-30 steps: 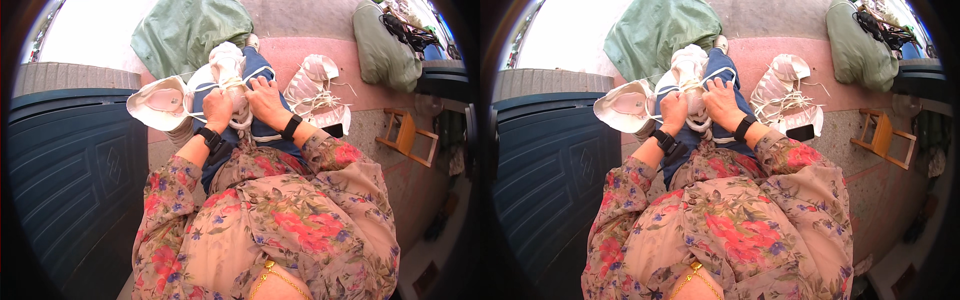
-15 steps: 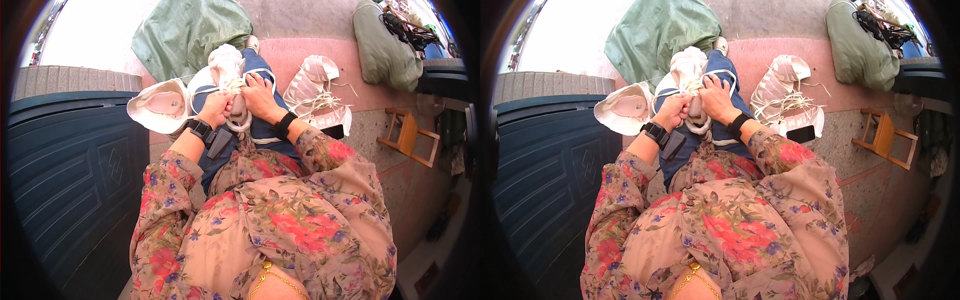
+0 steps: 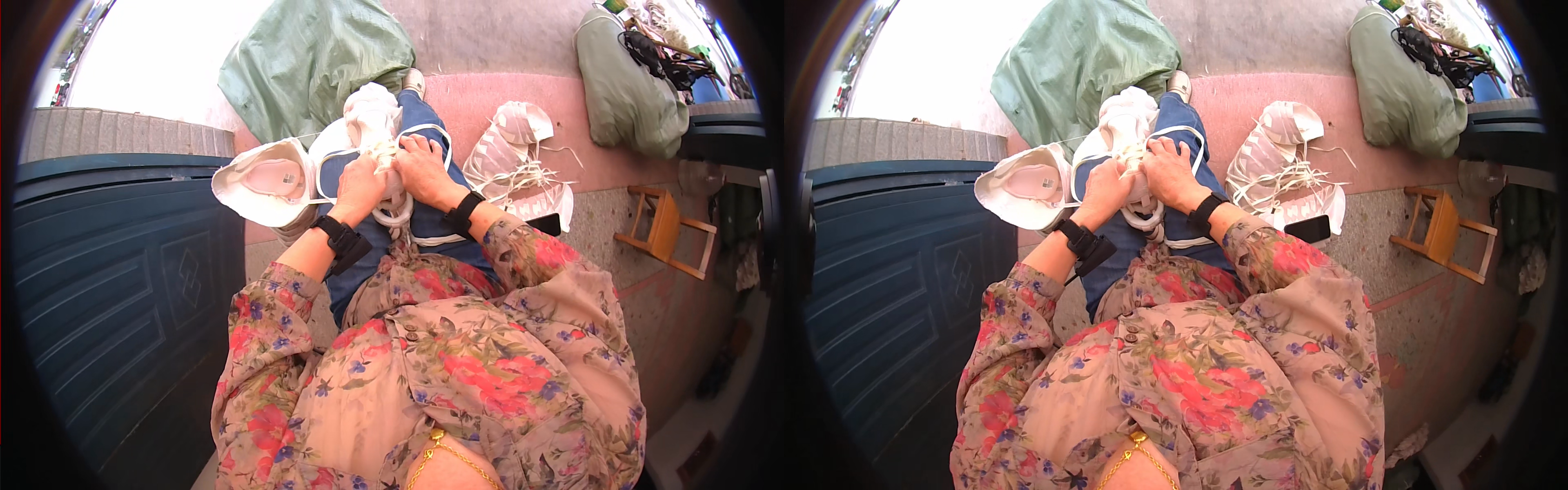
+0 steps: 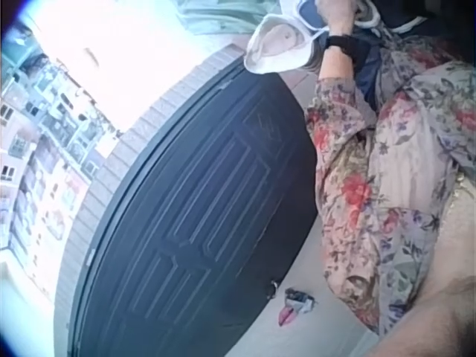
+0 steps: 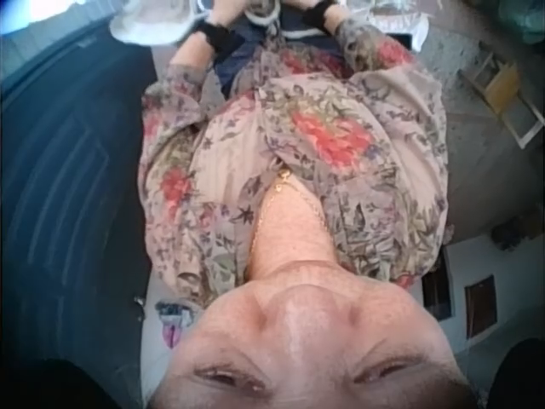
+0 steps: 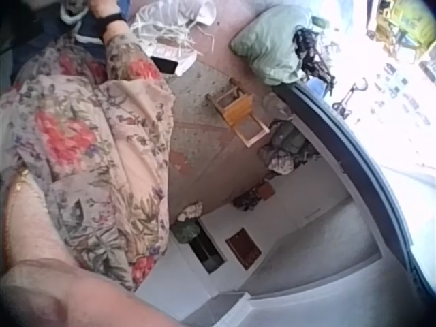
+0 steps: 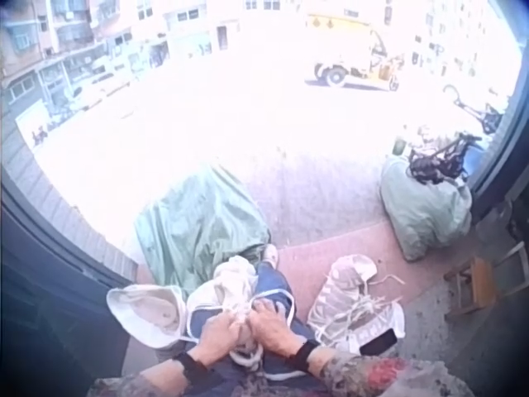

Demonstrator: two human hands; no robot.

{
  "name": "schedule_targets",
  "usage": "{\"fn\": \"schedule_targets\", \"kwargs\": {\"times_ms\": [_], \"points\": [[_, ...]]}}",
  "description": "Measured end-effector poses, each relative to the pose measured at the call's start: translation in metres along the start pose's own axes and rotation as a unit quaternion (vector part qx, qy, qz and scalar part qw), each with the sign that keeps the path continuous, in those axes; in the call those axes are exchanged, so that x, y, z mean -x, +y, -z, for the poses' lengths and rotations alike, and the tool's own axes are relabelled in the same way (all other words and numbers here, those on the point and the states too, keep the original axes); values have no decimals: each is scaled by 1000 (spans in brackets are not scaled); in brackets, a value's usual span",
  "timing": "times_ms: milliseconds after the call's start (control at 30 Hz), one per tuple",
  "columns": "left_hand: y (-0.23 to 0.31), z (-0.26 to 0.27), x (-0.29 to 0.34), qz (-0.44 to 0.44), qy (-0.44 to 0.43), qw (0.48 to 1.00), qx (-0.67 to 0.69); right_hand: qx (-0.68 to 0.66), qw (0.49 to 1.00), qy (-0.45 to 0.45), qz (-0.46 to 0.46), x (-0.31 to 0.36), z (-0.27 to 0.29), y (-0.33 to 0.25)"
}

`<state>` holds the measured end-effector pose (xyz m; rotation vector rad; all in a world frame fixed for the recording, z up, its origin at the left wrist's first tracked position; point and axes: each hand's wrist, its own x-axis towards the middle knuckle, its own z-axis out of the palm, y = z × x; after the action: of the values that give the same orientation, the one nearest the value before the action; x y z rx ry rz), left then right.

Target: Lace a pair of white shoes.

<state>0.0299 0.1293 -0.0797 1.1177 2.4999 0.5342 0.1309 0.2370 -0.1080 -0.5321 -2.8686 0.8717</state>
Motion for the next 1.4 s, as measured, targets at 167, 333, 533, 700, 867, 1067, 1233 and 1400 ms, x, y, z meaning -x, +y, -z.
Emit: {"fn": "schedule_targets", "kwargs": {"times_ms": [167, 333, 533, 700, 867, 1067, 1233, 1400], "points": [[-5, 30, 4, 63, -128, 982, 120, 10, 992, 87, 94, 9, 35, -5], [3, 18, -8, -120, -68, 989, 48, -392, 918, 53, 33, 0, 71, -16], [4, 30, 35, -167, 56, 983, -45, -513, 840, -92, -153, 8, 64, 2], [18, 31, 61, -165, 48, 983, -63, -510, 837, -87, -177, 6, 25, 5], [23, 29, 60, -149, 74, 986, -12, -228, 971, 26, -62, -2, 13, -5], [25, 31, 59, -135, 49, 990, 5, -277, 954, 19, -109, -7, 4, -10], [26, 28, 57, -113, 30, 992, 44, -317, 940, 32, -123, -4, 1, -14], [26, 27, 55, -81, 41, 987, 130, -185, 979, 78, 16, -3, 14, -27]]}}
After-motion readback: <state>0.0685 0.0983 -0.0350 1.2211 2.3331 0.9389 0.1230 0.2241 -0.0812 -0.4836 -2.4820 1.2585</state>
